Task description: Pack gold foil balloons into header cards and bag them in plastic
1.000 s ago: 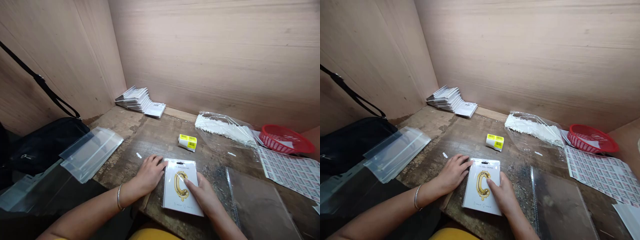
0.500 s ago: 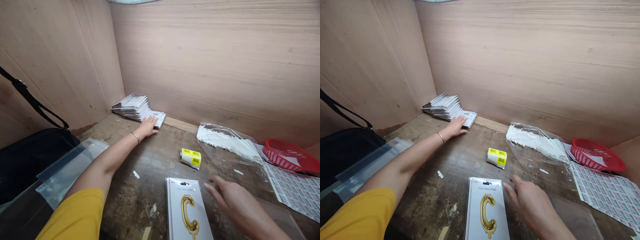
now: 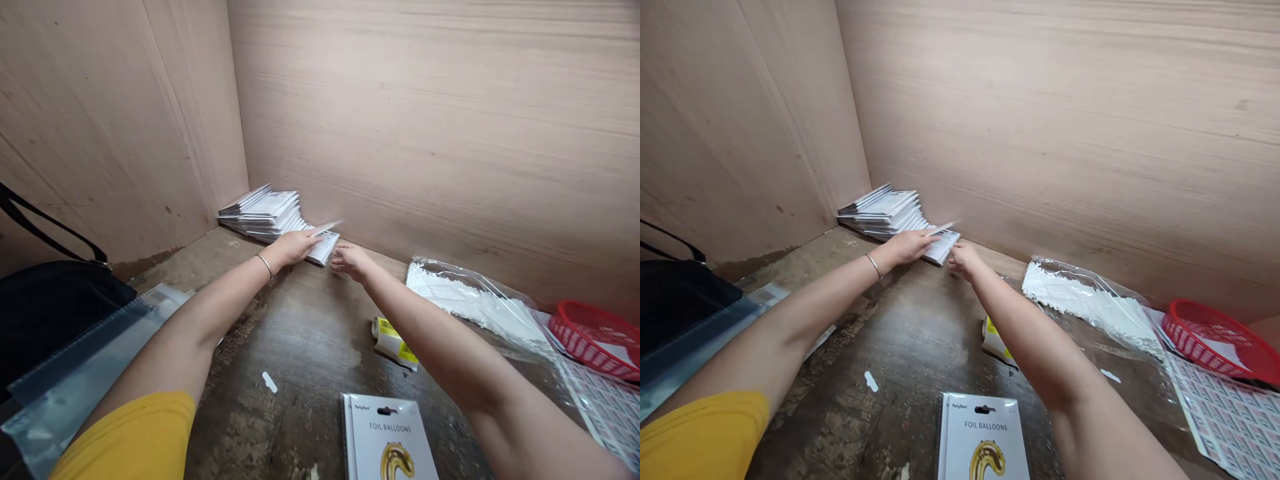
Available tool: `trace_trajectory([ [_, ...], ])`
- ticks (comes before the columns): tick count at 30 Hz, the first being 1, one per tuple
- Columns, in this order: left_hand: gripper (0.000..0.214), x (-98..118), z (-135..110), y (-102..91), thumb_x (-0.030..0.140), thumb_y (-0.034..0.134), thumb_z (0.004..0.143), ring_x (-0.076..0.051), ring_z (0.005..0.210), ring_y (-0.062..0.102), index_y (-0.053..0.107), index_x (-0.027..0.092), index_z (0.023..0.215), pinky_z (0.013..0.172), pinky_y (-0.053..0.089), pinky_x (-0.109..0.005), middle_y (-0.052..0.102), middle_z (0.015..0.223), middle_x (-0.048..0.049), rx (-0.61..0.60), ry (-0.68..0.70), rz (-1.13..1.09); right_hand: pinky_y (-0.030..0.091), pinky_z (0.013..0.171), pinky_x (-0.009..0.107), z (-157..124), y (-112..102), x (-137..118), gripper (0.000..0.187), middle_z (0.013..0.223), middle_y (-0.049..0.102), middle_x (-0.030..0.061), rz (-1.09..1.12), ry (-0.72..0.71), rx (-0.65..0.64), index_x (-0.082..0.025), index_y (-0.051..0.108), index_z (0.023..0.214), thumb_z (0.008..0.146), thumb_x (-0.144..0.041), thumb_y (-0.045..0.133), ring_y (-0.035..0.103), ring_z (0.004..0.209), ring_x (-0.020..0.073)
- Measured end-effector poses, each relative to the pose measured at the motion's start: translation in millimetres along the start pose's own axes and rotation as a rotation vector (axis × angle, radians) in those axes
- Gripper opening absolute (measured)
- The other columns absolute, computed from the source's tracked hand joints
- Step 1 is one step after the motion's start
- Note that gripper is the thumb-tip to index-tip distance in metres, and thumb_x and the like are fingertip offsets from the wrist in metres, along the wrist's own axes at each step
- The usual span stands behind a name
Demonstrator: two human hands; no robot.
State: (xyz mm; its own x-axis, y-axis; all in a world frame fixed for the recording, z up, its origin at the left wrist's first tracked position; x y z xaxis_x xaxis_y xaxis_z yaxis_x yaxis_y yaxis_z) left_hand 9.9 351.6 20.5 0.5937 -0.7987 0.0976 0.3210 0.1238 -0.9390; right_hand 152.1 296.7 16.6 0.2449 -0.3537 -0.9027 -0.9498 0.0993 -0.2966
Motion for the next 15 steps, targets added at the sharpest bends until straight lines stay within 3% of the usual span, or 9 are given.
trace_trajectory([
  [3, 0.053, -1.6, -5.9, 9.8, 0.037, 0.065, 0.085, -0.023, 0.133, 0.047, 0.053, 0.024, 0.135, 0.107, 0.037, -0.029, 0.043, 0.149, -0.0088, -0.077, 0.085, -0.004, 0.056, 0.078, 0.038, 11.6, 7.3, 5.1, 0.031, 0.114, 0.062, 0.0074, 0.033, 0.04, -0.017, -0.016, 0.058, 0.118, 0.093, -0.035, 0.059, 0.064, 0.093, 0.0188],
  [7, 0.039, -1.3, -3.8, 16.3, 0.028, 0.053, 0.093, -0.022, 0.124, 0.055, 0.056, 0.026, 0.131, 0.102, 0.041, -0.029, 0.051, 0.143, -0.0072, -0.12, 0.086, -0.005, 0.055, 0.082, 0.041, 17.7, 3.7, 6.4, 0.033, 0.119, 0.06, 0.0083, 0.053, 0.056, -0.008, -0.017, 0.057, 0.121, 0.093, -0.034, 0.059, 0.062, 0.099, 0.0206],
  [10, 0.04, 0.7, 2.0, 13.7, 0.022, 0.046, 0.095, -0.021, 0.116, 0.06, 0.055, 0.027, 0.133, 0.097, 0.044, -0.027, 0.06, 0.132, -0.0064, -0.121, 0.067, -0.015, 0.055, 0.082, 0.04, 19.0, 1.2, 6.7, 0.032, 0.118, 0.061, 0.0081, 0.053, 0.072, -0.01, -0.016, 0.057, 0.12, 0.093, -0.033, 0.059, 0.063, 0.098, 0.0203],
  [15, 0.059, 1.8, 5.1, -0.5, 0.01, 0.036, 0.095, -0.02, 0.122, 0.056, 0.035, 0.037, 0.147, 0.097, 0.044, -0.029, 0.044, 0.149, -0.004, -0.01, 0.033, 0.004, 0.056, 0.073, 0.034, 18.6, 1.6, 11.1, 0.028, 0.108, 0.063, 0.0061, 0.07, 0.097, 0.005, -0.016, 0.059, 0.115, 0.093, -0.033, 0.059, 0.064, 0.087, 0.0166],
])
Point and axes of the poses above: each hand's wrist, its own z-axis towards the middle knuckle, its own y-axis out of the palm, x = y × z, the point moved 6 cm from there along z, towards the middle knuckle
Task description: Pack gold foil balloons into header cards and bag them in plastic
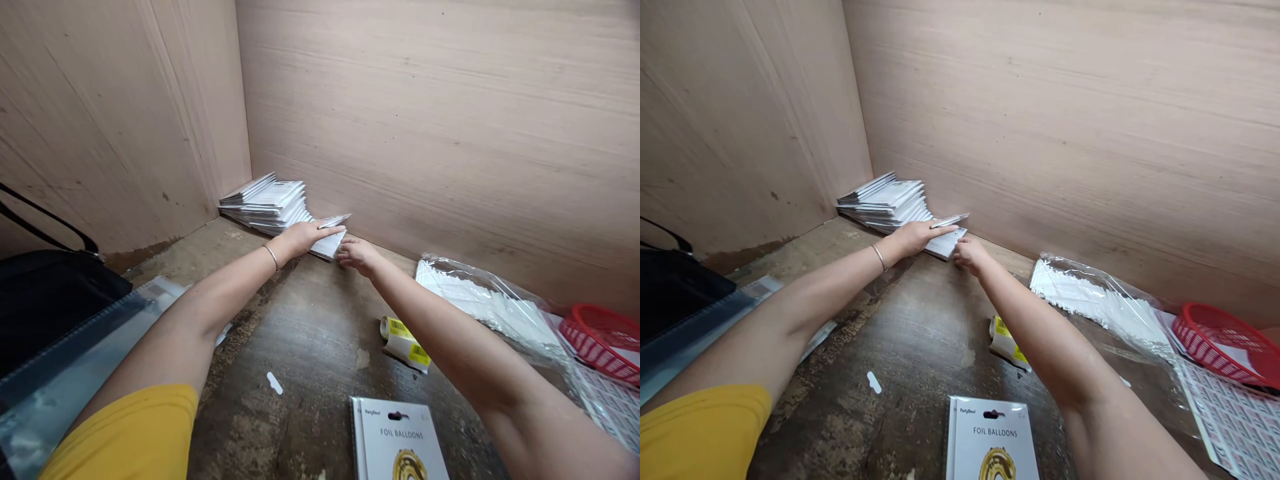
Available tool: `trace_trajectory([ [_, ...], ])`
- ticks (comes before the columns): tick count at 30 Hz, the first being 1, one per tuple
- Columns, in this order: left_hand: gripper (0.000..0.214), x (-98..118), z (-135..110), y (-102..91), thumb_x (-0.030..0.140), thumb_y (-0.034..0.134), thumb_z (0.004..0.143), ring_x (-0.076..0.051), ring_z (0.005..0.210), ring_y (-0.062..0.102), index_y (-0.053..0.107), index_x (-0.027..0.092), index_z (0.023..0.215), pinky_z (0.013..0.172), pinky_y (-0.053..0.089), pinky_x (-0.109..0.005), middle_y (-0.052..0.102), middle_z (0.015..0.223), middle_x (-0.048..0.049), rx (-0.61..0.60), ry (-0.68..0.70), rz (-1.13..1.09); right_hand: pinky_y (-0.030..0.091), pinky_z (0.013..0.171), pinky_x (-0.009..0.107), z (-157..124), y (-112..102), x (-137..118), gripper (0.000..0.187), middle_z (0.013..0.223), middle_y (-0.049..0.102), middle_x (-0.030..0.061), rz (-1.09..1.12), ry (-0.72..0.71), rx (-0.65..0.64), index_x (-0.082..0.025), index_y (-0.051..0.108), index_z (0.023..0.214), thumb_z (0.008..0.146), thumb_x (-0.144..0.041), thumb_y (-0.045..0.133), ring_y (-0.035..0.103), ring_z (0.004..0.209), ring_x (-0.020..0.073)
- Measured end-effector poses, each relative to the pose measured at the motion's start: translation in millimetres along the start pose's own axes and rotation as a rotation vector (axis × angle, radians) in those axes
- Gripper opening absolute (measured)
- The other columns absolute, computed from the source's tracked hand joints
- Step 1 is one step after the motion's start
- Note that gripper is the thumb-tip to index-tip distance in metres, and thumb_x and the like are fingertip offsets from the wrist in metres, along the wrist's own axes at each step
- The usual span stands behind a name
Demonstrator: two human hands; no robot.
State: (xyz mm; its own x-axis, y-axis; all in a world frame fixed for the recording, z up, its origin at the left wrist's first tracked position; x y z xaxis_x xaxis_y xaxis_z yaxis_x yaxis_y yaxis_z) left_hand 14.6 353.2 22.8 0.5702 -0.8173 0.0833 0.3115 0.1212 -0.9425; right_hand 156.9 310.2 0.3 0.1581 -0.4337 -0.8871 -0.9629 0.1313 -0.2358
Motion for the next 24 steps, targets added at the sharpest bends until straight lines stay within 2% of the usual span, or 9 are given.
trace_trajectory([
  [3, 0.053, -1.7, -2.9, 4.8, 0.012, 0.039, 0.095, -0.022, 0.125, 0.054, 0.043, 0.035, 0.143, 0.1, 0.043, -0.031, 0.033, 0.155, -0.0047, -0.03, -0.012, 0.037, 0.055, 0.064, 0.028, -0.8, 1.9, 3.5, 0.024, 0.097, 0.064, 0.0035, 0.035, 0.012, -0.003, -0.015, 0.06, 0.109, 0.094, -0.034, 0.058, 0.062, 0.075, 0.0127],
  [7, 0.043, -1.5, -8.0, 14.5, 0.03, 0.05, 0.095, -0.025, 0.133, 0.046, 0.052, 0.02, 0.137, 0.108, 0.036, -0.033, 0.038, 0.152, -0.0126, -0.05, 0.066, 0.019, 0.051, 0.056, 0.024, -2.9, 4.2, -0.5, 0.012, 0.079, 0.063, -0.0006, 0.107, -0.004, -0.03, -0.015, 0.058, 0.1, 0.095, -0.025, 0.054, 0.058, 0.06, 0.0097],
  [9, 0.044, -3.7, -9.2, 14.5, 0.028, 0.051, 0.094, -0.024, 0.131, 0.048, 0.05, 0.022, 0.138, 0.106, 0.038, -0.031, 0.041, 0.15, -0.0108, -0.032, 0.054, -0.007, 0.051, 0.057, 0.023, -3.5, 4.1, -8.9, 0.006, 0.075, 0.063, -0.0012, 0.157, -0.047, -0.038, -0.017, 0.055, 0.096, 0.093, -0.014, 0.052, 0.059, 0.058, 0.009],
  [11, 0.049, -4.9, -9.2, 10.7, 0.017, 0.044, 0.095, -0.021, 0.13, 0.05, 0.043, 0.027, 0.144, 0.103, 0.04, -0.029, 0.041, 0.151, -0.0069, 0.003, 0.028, -0.028, 0.052, 0.061, 0.022, -3.6, 4.0, -17.6, 0.013, 0.079, 0.065, -0.0005, 0.199, -0.093, -0.054, -0.018, 0.054, 0.095, 0.089, -0.007, 0.051, 0.061, 0.062, 0.0084],
  [14, 0.062, -2.6, -8.5, 3.9, 0.008, 0.035, 0.095, -0.02, 0.123, 0.056, 0.029, 0.036, 0.15, 0.096, 0.044, -0.029, 0.036, 0.154, -0.0055, 0.04, -0.016, 0.004, 0.051, 0.062, 0.021, -2.7, 3.0, -20.0, 0.012, 0.081, 0.065, 0.0, 0.213, -0.109, -0.063, -0.018, 0.055, 0.093, 0.088, -0.007, 0.055, 0.062, 0.064, 0.0084],
  [16, 0.064, 0.4, -7.9, 4.2, 0.008, 0.035, 0.095, -0.022, 0.113, 0.062, 0.027, 0.041, 0.149, 0.09, 0.047, -0.03, 0.029, 0.157, -0.0062, 0.005, -0.045, 0.067, 0.051, 0.06, 0.022, -1.8, 2.3, -11.8, 0.004, 0.079, 0.062, -0.0003, 0.194, -0.074, -0.055, -0.017, 0.057, 0.092, 0.09, -0.013, 0.056, 0.06, 0.062, 0.0088],
  [18, 0.06, 4.3, -7.0, 7.5, 0.01, 0.037, 0.094, -0.023, 0.107, 0.065, 0.036, 0.039, 0.146, 0.088, 0.047, -0.032, 0.023, 0.159, -0.0072, -0.053, -0.043, 0.117, 0.051, 0.058, 0.024, -1.6, 3.0, -0.1, 0.007, 0.081, 0.062, -0.0001, 0.172, -0.023, -0.061, -0.015, 0.058, 0.095, 0.093, -0.022, 0.057, 0.059, 0.062, 0.0096],
  [21, 0.04, 11.3, -4.3, 12.6, 0.022, 0.044, 0.094, -0.026, 0.107, 0.064, 0.057, 0.027, 0.131, 0.092, 0.045, -0.033, 0.025, 0.158, -0.0087, -0.122, 0.025, 0.128, 0.052, 0.058, 0.025, -2.7, 5.8, 11.8, 0.017, 0.088, 0.062, 0.0006, 0.156, 0.024, -0.093, -0.014, 0.059, 0.102, 0.094, -0.029, 0.057, 0.06, 0.067, 0.0104],
  [24, 0.037, 13.4, -0.9, 15.7, 0.031, 0.05, 0.092, -0.028, 0.108, 0.063, 0.059, 0.023, 0.127, 0.093, 0.044, -0.032, 0.027, 0.158, -0.0091, -0.177, 0.061, 0.12, 0.052, 0.058, 0.024, -4.5, 7.1, 11.7, 0.014, 0.087, 0.062, -0.0001, 0.16, 0.023, -0.115, -0.014, 0.057, 0.105, 0.093, -0.021, 0.057, 0.059, 0.066, 0.01],
])
Point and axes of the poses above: each hand's wrist, its own z-axis towards the middle knuckle, its own y-axis out of the palm, x = y × z, the point moved 6 cm from there along z, towards the middle knuckle
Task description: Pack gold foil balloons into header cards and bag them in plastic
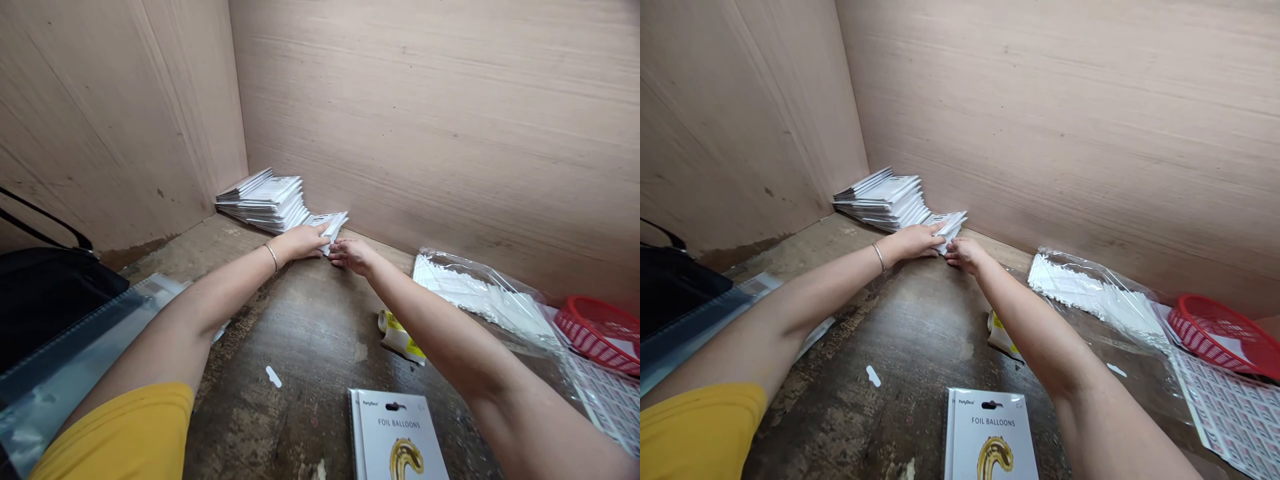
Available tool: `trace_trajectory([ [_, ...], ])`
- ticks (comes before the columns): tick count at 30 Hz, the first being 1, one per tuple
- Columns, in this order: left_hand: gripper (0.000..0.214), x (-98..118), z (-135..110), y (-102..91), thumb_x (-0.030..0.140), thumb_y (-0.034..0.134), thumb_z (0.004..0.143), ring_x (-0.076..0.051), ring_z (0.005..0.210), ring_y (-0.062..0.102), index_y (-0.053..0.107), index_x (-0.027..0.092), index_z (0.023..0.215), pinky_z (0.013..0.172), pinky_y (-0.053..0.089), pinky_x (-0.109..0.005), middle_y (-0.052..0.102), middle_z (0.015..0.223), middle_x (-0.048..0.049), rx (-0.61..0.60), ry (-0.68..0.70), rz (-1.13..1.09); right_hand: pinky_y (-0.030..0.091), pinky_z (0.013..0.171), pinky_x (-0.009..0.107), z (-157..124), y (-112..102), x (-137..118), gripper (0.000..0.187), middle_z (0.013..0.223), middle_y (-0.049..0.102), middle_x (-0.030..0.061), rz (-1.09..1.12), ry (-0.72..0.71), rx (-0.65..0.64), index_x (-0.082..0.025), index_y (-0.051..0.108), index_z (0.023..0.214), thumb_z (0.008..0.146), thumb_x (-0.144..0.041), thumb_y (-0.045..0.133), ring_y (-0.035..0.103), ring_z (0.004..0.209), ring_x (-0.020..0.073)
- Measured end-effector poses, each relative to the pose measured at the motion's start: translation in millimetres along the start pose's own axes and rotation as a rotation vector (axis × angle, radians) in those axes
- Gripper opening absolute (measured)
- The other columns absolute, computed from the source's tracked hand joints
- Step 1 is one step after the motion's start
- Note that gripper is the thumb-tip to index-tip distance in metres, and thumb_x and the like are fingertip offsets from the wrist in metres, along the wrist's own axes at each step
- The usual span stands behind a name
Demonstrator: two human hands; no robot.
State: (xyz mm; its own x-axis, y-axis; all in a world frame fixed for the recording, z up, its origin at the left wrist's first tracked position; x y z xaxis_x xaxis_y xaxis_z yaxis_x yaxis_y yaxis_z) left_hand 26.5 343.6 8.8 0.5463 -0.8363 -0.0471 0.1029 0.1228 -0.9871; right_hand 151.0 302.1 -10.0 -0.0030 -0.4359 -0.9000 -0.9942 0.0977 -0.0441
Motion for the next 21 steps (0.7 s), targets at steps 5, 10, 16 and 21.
trace_trajectory([
  [5, 0.051, -6.4, 1.8, -1.9, 0.024, 0.042, 0.095, -0.025, 0.119, 0.057, 0.039, 0.032, 0.145, 0.097, 0.041, -0.03, 0.025, 0.159, -0.005, -0.008, -0.036, -0.029, 0.052, 0.059, 0.024, -1.2, -1.0, -5.3, 0.015, 0.088, 0.063, 0.0004, -0.003, -0.008, -0.014, -0.015, 0.056, 0.104, 0.089, -0.011, 0.059, 0.06, 0.065, 0.0097],
  [10, 0.047, -14.0, -2.1, -4.4, 0.02, 0.042, 0.093, -0.024, 0.117, 0.059, 0.048, 0.026, 0.139, 0.096, 0.042, -0.03, 0.036, 0.153, -0.0094, 0.072, -0.071, -0.041, 0.056, 0.068, 0.031, 5.1, -9.1, 3.4, 0.025, 0.105, 0.063, 0.0052, -0.009, 0.021, 0.041, -0.015, 0.059, 0.113, 0.093, -0.031, 0.058, 0.063, 0.082, 0.0147],
  [16, 0.043, -7.7, -3.6, -0.4, 0.033, 0.056, 0.088, -0.028, 0.122, 0.055, 0.057, 0.02, 0.13, 0.101, 0.04, -0.032, 0.034, 0.154, -0.0125, 0.077, -0.017, -0.028, 0.056, 0.068, 0.031, 8.7, -9.5, 6.9, 0.026, 0.105, 0.063, 0.0053, 0.009, 0.034, 0.043, -0.015, 0.059, 0.114, 0.094, -0.032, 0.058, 0.063, 0.082, 0.0147],
  [21, 0.05, -8.1, -2.9, -3.5, 0.014, 0.039, 0.094, -0.026, 0.123, 0.055, 0.045, 0.026, 0.142, 0.099, 0.042, -0.032, 0.033, 0.155, -0.0094, 0.068, -0.071, -0.006, 0.056, 0.067, 0.03, 6.4, -8.7, 0.2, 0.026, 0.104, 0.063, 0.0048, 0.032, 0.011, 0.053, -0.016, 0.058, 0.115, 0.093, -0.03, 0.059, 0.063, 0.08, 0.0141],
])
Point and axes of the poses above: each hand's wrist, its own z-axis towards the middle knuckle, its own y-axis out of the palm, x = y × z, the point moved 6 cm from there along z, towards the middle knuckle
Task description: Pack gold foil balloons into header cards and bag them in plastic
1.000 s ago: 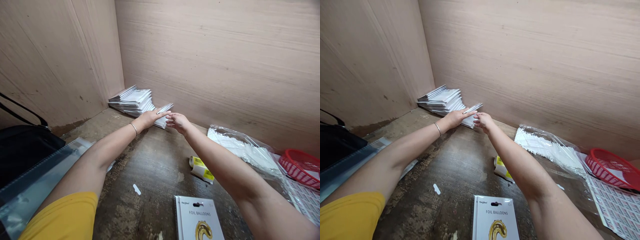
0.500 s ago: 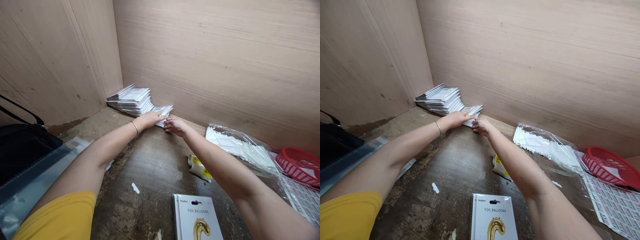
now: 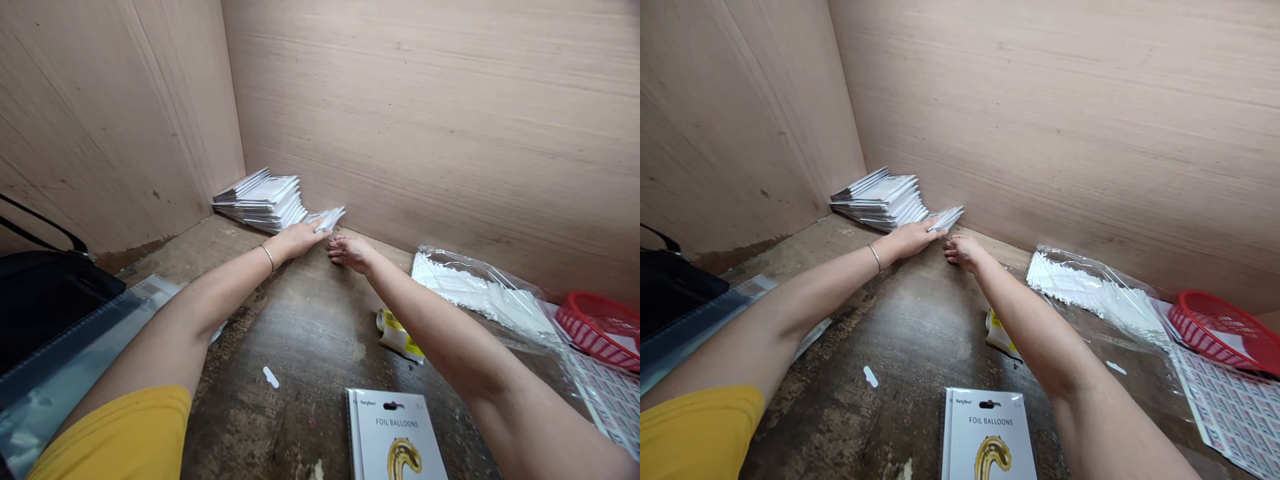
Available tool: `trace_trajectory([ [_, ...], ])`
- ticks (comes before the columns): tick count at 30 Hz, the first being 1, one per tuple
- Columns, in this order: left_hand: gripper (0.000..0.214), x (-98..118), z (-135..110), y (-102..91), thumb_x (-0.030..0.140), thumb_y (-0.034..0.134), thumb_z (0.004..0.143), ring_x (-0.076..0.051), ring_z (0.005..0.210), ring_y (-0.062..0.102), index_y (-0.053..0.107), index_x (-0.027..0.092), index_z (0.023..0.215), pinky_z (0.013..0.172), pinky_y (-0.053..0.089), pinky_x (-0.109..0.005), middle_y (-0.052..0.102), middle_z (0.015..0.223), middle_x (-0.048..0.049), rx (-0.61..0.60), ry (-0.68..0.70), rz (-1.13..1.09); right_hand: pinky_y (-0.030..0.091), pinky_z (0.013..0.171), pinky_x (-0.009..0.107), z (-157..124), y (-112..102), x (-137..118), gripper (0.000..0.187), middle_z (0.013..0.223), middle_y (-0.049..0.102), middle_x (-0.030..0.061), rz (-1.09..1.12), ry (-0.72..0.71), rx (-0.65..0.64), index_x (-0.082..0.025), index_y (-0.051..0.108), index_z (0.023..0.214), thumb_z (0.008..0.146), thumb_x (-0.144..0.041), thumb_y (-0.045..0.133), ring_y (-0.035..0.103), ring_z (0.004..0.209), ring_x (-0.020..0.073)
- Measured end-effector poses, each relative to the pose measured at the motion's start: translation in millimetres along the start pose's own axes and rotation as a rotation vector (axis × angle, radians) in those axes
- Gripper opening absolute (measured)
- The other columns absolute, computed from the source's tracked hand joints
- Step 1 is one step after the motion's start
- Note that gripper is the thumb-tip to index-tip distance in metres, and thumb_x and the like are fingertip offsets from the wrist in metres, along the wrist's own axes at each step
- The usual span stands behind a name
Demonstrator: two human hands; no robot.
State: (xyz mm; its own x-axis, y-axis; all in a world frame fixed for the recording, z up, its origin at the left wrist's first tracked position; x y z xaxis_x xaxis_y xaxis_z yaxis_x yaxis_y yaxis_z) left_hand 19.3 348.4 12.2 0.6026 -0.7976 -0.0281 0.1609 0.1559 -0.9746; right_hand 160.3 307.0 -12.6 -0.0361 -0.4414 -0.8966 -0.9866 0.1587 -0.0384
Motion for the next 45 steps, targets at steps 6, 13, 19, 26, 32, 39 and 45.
trace_trajectory([
  [6, 0.068, -7.2, -0.3, -4.4, 0.002, 0.038, 0.089, -0.023, 0.119, 0.059, 0.036, 0.041, 0.146, 0.095, 0.046, -0.03, 0.032, 0.156, -0.0033, 0.11, -0.014, -0.043, 0.054, 0.067, 0.029, 2.4, -8.4, 6.2, 0.025, 0.099, 0.064, 0.0052, 0.03, 0.02, 0.064, -0.015, 0.059, 0.109, 0.095, -0.035, 0.054, 0.063, 0.076, 0.0138],
  [13, 0.057, 53.3, -13.4, -25.9, 0.015, 0.041, 0.096, -0.027, 0.109, 0.065, 0.032, 0.039, 0.148, 0.086, 0.053, -0.037, 0.033, 0.154, -0.0135, 0.228, 0.074, 0.051, 0.058, 0.07, 0.035, -15.4, 0.2, -14.5, 0.044, 0.088, 0.069, 0.0103, 0.224, -0.055, -0.107, -0.017, 0.061, 0.098, 0.091, -0.059, 0.046, 0.069, 0.081, 0.0223],
  [19, 0.058, 89.2, -43.3, -31.2, 0.023, 0.05, 0.094, -0.023, 0.111, 0.064, 0.032, 0.039, 0.147, 0.09, 0.052, -0.034, 0.037, 0.153, -0.0098, 0.183, 0.424, 0.042, 0.06, 0.062, 0.029, -38.7, -4.5, -8.2, 0.018, 0.071, 0.072, 0.0044, 0.267, -0.061, -0.063, -0.016, 0.063, 0.095, 0.085, -0.01, 0.05, 0.069, 0.066, 0.0192],
  [26, 0.048, -75.4, -52.2, -95.1, 0.032, 0.048, 0.094, -0.031, 0.139, 0.035, 0.047, 0.015, 0.139, 0.113, 0.026, -0.053, 0.041, 0.149, -0.0159, 0.312, -0.515, 0.037, 0.061, 0.06, 0.028, -108.9, -36.8, -16.5, 0.023, 0.073, 0.074, 0.0084, 0.269, -0.114, 0.053, -0.011, 0.066, 0.093, 0.076, -0.002, 0.052, 0.072, 0.07, 0.0217],
  [32, 0.034, -108.2, -46.6, -77.8, 0.044, 0.057, 0.086, -0.025, 0.092, 0.065, 0.07, 0.014, 0.097, 0.079, 0.045, -0.029, 0.073, 0.096, -0.012, 0.094, -0.561, -0.026, 0.061, 0.075, 0.045, -179.7, -63.7, 14.3, 0.034, 0.086, 0.077, 0.0127, 0.258, -0.077, 0.033, -0.015, 0.07, 0.101, 0.067, -0.02, 0.071, 0.073, 0.081, 0.033],
  [39, 0.025, -102.6, -42.5, -74.9, 0.035, 0.053, 0.089, -0.022, 0.088, 0.063, 0.071, 0.017, 0.088, 0.074, 0.04, -0.027, 0.073, 0.092, -0.0105, 0.126, -0.494, -0.031, 0.057, 0.084, 0.052, -229.4, -96.3, 70.5, 0.049, 0.109, 0.073, 0.0178, 0.268, 0.008, -0.025, -0.019, 0.071, 0.108, 0.064, -0.038, 0.08, 0.069, 0.097, 0.0389],
  [45, 0.027, -106.4, -42.5, -77.5, 0.025, 0.05, 0.091, -0.023, 0.093, 0.063, 0.067, 0.015, 0.109, 0.078, 0.043, -0.029, 0.072, 0.101, -0.0109, 0.201, -0.497, -0.031, 0.057, 0.083, 0.054, -246.6, -110.9, 91.5, 0.064, 0.111, 0.071, 0.021, 0.292, 0.077, 0.055, -0.019, 0.067, 0.121, 0.062, -0.04, 0.08, 0.069, 0.097, 0.0415],
])
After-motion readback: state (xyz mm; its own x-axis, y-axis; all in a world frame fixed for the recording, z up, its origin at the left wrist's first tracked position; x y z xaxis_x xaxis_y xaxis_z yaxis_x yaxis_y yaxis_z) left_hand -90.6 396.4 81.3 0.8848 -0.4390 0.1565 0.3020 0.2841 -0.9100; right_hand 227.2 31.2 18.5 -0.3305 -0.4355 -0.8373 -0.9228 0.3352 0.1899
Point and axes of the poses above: each hand's wrist, its own z-axis towards the middle knuckle, its own y-axis out of the palm, x = y × z, the point moved 6 cm from there along z, towards the middle knuckle
